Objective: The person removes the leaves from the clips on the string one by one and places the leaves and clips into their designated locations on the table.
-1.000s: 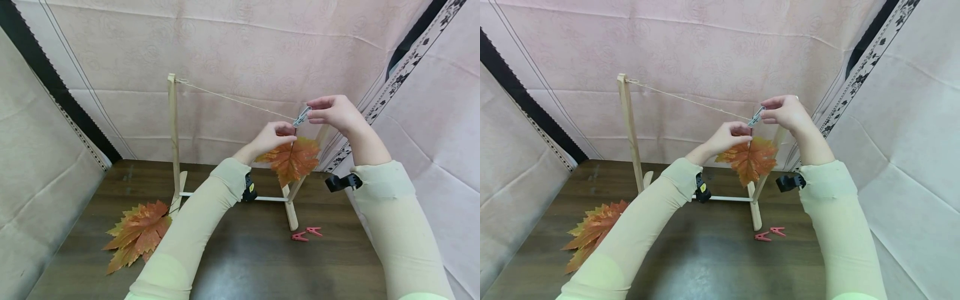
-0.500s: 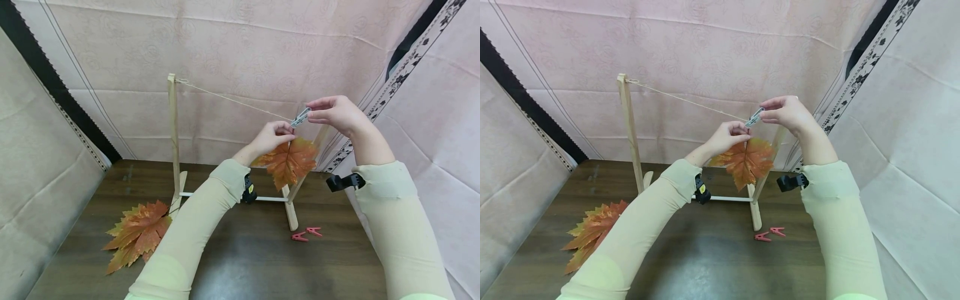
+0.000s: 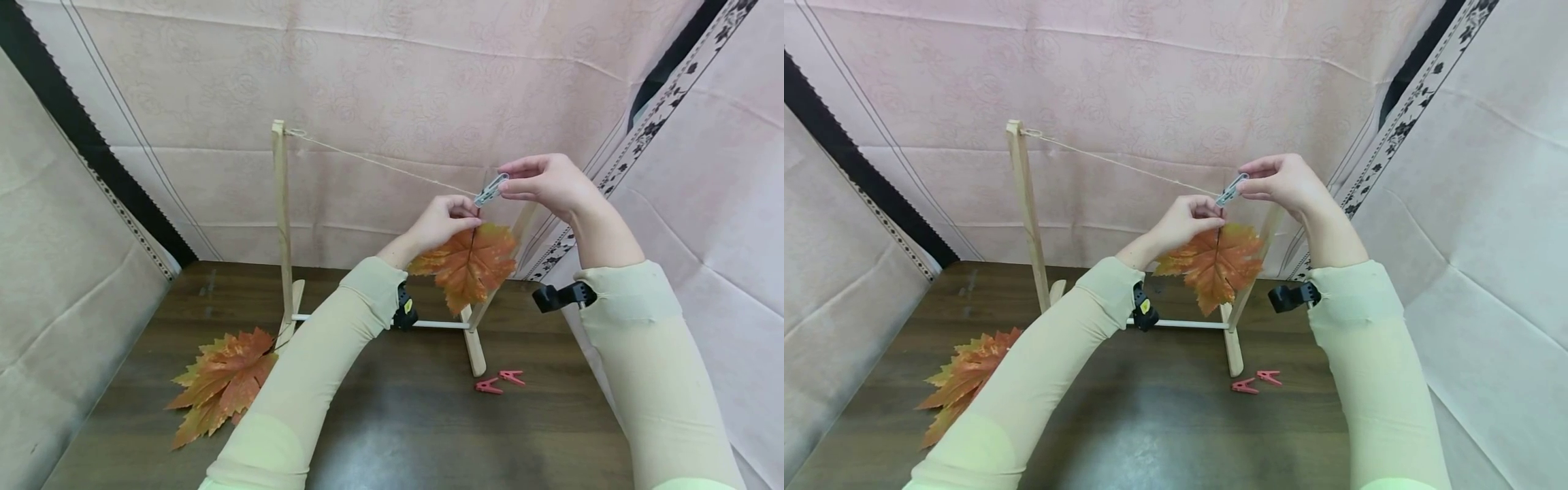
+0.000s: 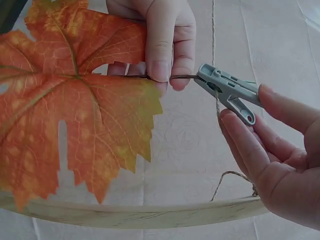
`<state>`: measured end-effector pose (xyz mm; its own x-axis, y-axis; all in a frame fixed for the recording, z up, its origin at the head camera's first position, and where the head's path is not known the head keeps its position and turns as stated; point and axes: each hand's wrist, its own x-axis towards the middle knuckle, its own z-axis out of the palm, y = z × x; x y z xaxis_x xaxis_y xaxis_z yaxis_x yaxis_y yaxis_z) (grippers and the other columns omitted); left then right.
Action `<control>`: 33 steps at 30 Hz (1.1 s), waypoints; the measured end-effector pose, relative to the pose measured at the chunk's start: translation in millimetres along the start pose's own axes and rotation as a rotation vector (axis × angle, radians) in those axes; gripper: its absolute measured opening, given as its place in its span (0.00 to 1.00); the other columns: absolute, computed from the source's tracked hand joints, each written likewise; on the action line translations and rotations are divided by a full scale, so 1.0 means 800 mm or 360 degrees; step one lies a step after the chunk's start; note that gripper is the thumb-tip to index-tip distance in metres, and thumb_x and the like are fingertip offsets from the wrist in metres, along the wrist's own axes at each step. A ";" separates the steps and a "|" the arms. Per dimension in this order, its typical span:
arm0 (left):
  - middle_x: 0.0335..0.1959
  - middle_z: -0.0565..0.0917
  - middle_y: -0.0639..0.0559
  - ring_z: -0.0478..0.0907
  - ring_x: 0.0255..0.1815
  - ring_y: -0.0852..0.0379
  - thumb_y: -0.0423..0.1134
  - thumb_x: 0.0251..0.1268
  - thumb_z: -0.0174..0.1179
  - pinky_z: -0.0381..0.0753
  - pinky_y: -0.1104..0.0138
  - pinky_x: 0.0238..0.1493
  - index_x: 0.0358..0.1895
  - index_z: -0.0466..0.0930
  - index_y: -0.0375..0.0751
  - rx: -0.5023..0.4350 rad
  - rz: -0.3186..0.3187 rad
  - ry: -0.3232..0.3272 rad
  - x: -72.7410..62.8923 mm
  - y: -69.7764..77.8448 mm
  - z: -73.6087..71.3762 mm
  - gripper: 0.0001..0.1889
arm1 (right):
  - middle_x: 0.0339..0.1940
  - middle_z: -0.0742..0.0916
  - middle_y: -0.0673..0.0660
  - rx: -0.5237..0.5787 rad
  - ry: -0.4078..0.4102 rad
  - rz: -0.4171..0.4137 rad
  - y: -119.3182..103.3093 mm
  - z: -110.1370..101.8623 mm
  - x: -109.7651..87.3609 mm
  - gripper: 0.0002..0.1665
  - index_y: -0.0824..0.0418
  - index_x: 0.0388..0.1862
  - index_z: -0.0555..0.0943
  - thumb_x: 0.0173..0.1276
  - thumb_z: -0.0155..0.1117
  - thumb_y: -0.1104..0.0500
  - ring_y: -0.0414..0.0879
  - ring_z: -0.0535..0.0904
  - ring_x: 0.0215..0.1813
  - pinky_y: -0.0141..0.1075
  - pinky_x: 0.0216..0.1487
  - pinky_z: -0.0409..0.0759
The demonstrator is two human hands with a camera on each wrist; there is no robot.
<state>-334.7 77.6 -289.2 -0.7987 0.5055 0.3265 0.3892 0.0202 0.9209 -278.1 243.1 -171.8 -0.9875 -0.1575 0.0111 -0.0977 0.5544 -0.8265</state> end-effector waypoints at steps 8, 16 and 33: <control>0.38 0.85 0.38 0.79 0.33 0.63 0.30 0.60 0.60 0.76 0.75 0.38 0.39 0.79 0.28 0.0042 0.0022 -0.0023 0.000 0.006 -0.002 0.07 | 0.25 0.86 0.39 0.0119 0.0175 -0.0096 0.002 -0.002 -0.001 0.07 0.51 0.33 0.85 0.60 0.66 0.64 0.31 0.83 0.30 0.22 0.38 0.79; 0.37 0.85 0.38 0.78 0.31 0.64 0.30 0.60 0.61 0.76 0.74 0.36 0.38 0.81 0.28 0.0088 0.0015 -0.0062 -0.003 0.004 -0.004 0.07 | 0.22 0.86 0.42 0.0395 0.0306 -0.0172 -0.002 -0.006 -0.002 0.12 0.50 0.24 0.85 0.58 0.67 0.68 0.34 0.84 0.26 0.22 0.35 0.79; 0.36 0.85 0.38 0.78 0.32 0.65 0.30 0.58 0.63 0.75 0.76 0.38 0.38 0.81 0.29 0.0196 0.0016 -0.0081 -0.019 -0.014 -0.020 0.07 | 0.23 0.87 0.55 0.1103 0.0378 -0.0381 -0.003 -0.025 -0.016 0.09 0.65 0.26 0.86 0.49 0.69 0.76 0.42 0.85 0.27 0.29 0.34 0.82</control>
<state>-334.2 56.0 -300.8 -0.7713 0.5494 0.3213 0.4529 0.1190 0.8836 -267.7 260.3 -158.5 -0.9570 0.0144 0.2898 -0.2893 -0.1233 -0.9493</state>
